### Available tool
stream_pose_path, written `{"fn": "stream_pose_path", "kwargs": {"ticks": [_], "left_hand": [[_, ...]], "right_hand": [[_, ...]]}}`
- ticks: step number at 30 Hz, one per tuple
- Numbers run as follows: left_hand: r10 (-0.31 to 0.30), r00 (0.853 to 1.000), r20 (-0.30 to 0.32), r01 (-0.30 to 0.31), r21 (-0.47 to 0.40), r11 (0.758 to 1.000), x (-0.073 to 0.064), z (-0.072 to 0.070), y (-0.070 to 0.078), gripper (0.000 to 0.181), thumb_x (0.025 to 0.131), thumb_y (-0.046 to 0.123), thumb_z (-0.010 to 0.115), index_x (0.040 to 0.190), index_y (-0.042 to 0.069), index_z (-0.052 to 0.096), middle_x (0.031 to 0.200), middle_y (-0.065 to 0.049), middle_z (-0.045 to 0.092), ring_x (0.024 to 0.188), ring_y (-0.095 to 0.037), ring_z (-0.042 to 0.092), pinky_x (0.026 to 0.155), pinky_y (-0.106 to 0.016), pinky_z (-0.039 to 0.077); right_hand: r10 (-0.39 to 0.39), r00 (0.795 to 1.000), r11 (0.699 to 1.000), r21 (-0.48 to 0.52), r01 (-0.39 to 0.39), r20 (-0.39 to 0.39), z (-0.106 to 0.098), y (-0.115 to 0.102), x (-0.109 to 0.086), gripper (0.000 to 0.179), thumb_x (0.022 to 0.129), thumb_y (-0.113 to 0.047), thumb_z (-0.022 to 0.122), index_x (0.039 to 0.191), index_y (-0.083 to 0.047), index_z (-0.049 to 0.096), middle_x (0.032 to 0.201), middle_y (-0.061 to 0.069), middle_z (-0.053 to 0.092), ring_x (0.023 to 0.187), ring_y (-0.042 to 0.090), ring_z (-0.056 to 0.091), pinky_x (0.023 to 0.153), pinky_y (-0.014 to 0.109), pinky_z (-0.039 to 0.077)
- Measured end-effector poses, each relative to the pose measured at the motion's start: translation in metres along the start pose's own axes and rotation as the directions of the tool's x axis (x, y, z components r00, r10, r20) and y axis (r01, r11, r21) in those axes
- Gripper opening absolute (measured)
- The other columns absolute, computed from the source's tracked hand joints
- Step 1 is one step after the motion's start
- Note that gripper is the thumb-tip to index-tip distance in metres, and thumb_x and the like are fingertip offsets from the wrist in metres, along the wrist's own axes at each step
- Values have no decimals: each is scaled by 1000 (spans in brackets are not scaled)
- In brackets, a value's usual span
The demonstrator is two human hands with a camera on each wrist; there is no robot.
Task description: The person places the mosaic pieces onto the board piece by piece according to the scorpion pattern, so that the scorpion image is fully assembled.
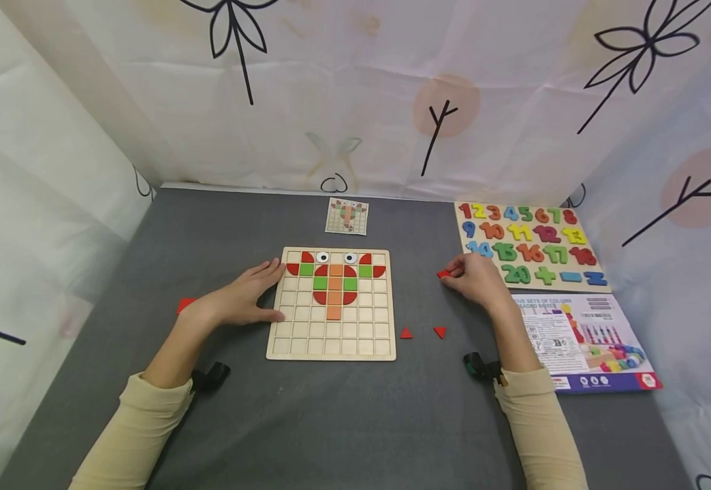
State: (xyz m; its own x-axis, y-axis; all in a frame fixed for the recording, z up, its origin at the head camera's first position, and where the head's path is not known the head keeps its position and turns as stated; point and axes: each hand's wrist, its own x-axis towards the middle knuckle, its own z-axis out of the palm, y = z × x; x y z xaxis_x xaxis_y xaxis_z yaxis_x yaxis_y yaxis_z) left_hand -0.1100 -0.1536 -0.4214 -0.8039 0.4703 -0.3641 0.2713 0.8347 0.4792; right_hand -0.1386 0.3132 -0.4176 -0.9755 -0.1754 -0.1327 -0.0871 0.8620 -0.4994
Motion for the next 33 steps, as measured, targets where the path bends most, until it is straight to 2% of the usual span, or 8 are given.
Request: {"fn": "stream_pose_path", "kwargs": {"ticks": [4,10,15,23,33], "left_hand": [[-2,1000,0,2,0,1000,0,0,0,105,98,37,82,172,-1,19,182,-24,12,171,-46,10,137,-62,20],[-3,1000,2,3,3,1000,1,1,-1,105,98,38,81,172,-1,18,182,-23,12,171,-45,9,137,-62,20],[1,1000,1,-1,4,1000,0,1,0,105,98,37,81,172,-2,18,182,-24,12,171,-46,9,137,-62,19],[-3,1000,3,3,-7,1000,0,0,0,105,98,37,81,172,-1,18,183,-23,11,171,-45,8,137,-62,19],[-11,1000,4,11,-8,1000,1,0,0,105,98,37,81,172,-1,18,183,-23,11,171,-45,9,137,-62,19]], "right_hand": [[-6,1000,1000,-23,6,1,1,-3,-1,30,95,-20,82,107,8,78,98,23,80,80,23,74,68,28,53],[-32,999,999,11,32,-15,5,-14,-5,29,95,-19,82,106,7,78,97,22,81,74,14,70,65,26,52],[-86,996,995,58,86,-8,14,-35,-11,25,95,-19,83,105,3,78,94,18,79,69,14,64,61,25,48],[-174,984,973,163,165,39,32,-75,-22,22,94,-20,86,105,-2,79,91,11,77,71,14,62,60,23,47],[-281,953,943,216,251,118,56,-115,-34,22,90,-21,89,101,-5,80,83,3,74,68,11,60,58,20,46]]}}
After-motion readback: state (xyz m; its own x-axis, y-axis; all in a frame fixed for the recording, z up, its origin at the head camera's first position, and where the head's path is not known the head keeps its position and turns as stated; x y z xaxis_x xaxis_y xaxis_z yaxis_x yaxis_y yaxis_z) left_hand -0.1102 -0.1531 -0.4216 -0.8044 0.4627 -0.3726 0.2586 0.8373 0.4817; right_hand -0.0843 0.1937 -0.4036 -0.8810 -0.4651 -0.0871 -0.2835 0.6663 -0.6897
